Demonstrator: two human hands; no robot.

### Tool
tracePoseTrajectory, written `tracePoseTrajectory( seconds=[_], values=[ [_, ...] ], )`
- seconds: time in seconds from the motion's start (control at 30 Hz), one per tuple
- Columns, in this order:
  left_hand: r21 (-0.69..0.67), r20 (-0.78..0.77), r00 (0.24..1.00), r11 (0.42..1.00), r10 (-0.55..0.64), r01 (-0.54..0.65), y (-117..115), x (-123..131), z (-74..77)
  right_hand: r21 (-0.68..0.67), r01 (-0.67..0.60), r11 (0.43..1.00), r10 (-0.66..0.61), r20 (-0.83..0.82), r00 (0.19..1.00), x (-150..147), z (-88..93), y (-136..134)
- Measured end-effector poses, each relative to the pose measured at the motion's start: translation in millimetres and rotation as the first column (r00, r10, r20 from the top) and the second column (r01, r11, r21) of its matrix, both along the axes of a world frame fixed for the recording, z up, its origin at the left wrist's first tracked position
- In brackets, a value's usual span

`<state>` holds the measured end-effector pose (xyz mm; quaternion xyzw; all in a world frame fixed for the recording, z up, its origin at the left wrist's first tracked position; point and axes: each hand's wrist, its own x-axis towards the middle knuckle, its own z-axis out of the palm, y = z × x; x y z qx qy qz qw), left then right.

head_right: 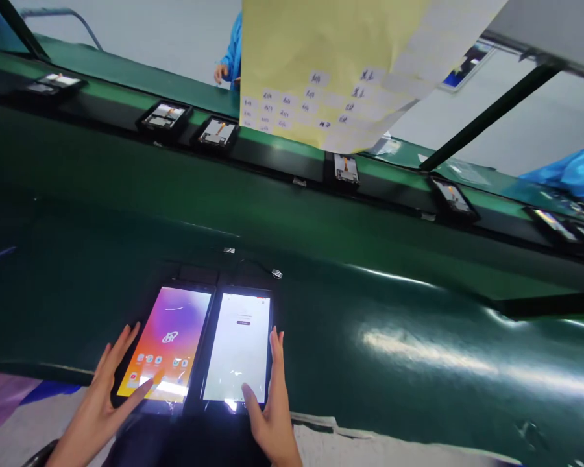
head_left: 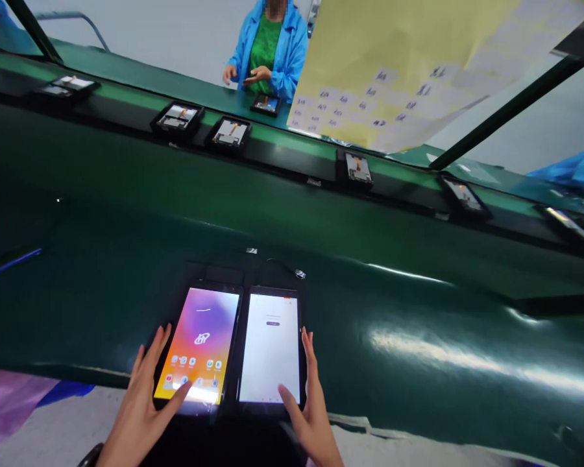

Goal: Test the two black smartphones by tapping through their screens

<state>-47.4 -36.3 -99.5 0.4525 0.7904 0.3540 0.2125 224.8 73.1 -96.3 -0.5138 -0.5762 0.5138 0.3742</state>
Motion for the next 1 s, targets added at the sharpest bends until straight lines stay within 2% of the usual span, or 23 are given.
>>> tracePoseTrajectory(
  seconds=[0.17, 0.23, 0.33, 0.37, 0.43, 0.5, 0.57, 0.73, 0.83, 0.93, 1.0],
  values=[
    [-0.001, 0.068, 0.997, 1.000, -0.021, 0.021, -1, -2, 1.5, 0.084, -0.214, 0.973, 0.202, 0.128, 0.971, 12, -4.0, 5],
    [-0.018, 0.092, 0.996, 1.000, -0.010, 0.012, -1, -1, 4.5, 0.070, -0.191, 0.979, 0.183, 0.106, 0.977, 13, -4.7, 5],
    [-0.064, 0.171, 0.984, 0.997, 0.042, -0.031, -4, -5, 8.1, 0.002, -0.094, 0.996, 0.094, -0.013, 0.995, 16, -5.7, 5],
    [-0.068, 0.189, 0.981, 0.997, 0.048, -0.036, -5, -8, 8.8, 0.006, -0.082, 0.997, 0.082, -0.013, 0.997, 19, -6.5, 7],
    [-0.038, 0.139, 0.990, 0.999, 0.003, 0.002, -8, -19, 9.7, 0.113, -0.113, 0.987, 0.103, 0.095, 0.990, 28, -8.5, 11],
    [0.020, -0.031, 0.992, 0.992, -0.121, 0.121, -12, -33, 10.7, 0.282, -0.222, 0.933, 0.138, 0.290, 0.947, 40, -9.4, 17],
    [0.041, -0.183, 0.955, 0.969, -0.232, 0.244, -16, -47, 12.8, 0.394, -0.349, 0.850, 0.162, 0.436, 0.885, 51, -7.3, 20],
    [0.012, -0.258, 0.871, 0.900, -0.419, 0.437, -17, -69, 17.6, 0.458, -0.550, 0.699, 0.272, 0.541, 0.796, 55, 5.1, 32],
    [-0.025, -0.296, 0.794, 0.835, -0.531, 0.549, 6, -80, 11.7, 0.445, -0.624, 0.643, 0.281, 0.621, 0.732, 43, 4.9, 62],
    [-0.050, -0.336, 0.758, 0.815, -0.558, 0.577, 54, -92, 3.3, 0.455, -0.593, 0.664, 0.213, 0.646, 0.733, 27, -1.1, 109],
    [-0.008, -0.347, 0.792, 0.846, -0.502, 0.532, 90, -98, 2.6, 0.468, -0.547, 0.694, 0.152, 0.647, 0.747, 18, -2.1, 136]
  ],
)
